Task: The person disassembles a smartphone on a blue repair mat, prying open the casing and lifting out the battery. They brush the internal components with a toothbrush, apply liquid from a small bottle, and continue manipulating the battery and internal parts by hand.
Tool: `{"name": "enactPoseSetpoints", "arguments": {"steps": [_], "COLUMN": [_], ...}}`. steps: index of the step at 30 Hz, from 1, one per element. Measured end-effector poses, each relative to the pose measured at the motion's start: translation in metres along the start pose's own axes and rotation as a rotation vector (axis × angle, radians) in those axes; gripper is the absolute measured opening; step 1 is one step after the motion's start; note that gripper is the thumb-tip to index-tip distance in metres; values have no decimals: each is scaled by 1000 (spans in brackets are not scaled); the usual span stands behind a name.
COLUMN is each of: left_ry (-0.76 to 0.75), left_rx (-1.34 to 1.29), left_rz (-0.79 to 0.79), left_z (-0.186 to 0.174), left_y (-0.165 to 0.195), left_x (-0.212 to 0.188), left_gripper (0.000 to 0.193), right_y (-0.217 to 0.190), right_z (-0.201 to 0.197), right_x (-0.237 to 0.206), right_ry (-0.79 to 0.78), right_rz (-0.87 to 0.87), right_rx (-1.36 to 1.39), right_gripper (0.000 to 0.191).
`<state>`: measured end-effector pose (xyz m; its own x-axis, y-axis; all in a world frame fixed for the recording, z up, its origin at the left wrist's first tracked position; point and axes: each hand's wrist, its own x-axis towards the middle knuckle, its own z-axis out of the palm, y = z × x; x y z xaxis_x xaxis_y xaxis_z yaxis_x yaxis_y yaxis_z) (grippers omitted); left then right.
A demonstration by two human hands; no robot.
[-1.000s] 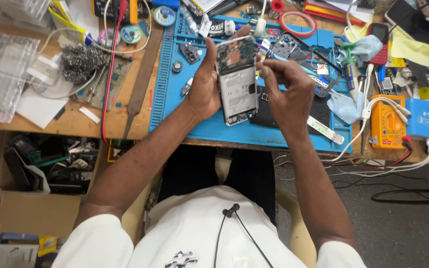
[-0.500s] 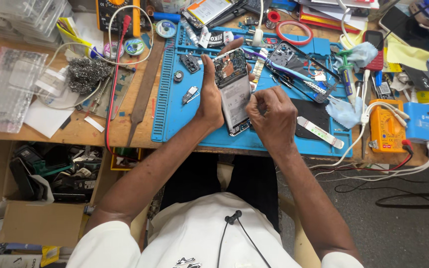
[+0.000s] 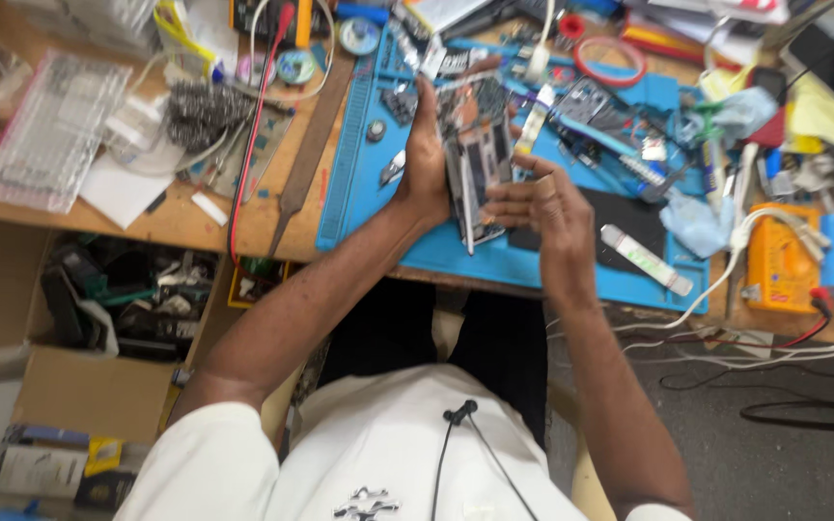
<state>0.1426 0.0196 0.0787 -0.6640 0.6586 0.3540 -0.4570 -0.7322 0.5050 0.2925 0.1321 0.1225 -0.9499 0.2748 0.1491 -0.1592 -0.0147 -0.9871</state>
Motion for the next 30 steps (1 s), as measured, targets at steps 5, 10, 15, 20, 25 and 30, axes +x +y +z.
{"name": "enactPoseSetpoints", "arguments": {"steps": [5,10,15,20,25,30], "left_ry": [85,114,106,115,114,138], "left_rx": [66,17,90,79,60,23], "left_rz": [22,77,79,102,91,16], "left_z": [-18,-16,-15,-19,-20,-17], "left_y": [-15,-22,-15,-18,-15,-13], "left_x": [0,1,5,4,2,3], "left_gripper": [78,75,74,75,76,83], "right_y": [-6,-2,4,25,44,42], "right_z": [11,38,49,65,57,-7], "right_x": [-23,-28,-26,-34,-46,-38], "right_ry": [-132,-75,-82,-70,-69,222], "right_rz": [-364,-485,-512,-478,-541,-346], "right_rx": [-523,-1039,-1127,-1262,-1146,-577], "right_gripper": [87,78,67,108,75,21]}}
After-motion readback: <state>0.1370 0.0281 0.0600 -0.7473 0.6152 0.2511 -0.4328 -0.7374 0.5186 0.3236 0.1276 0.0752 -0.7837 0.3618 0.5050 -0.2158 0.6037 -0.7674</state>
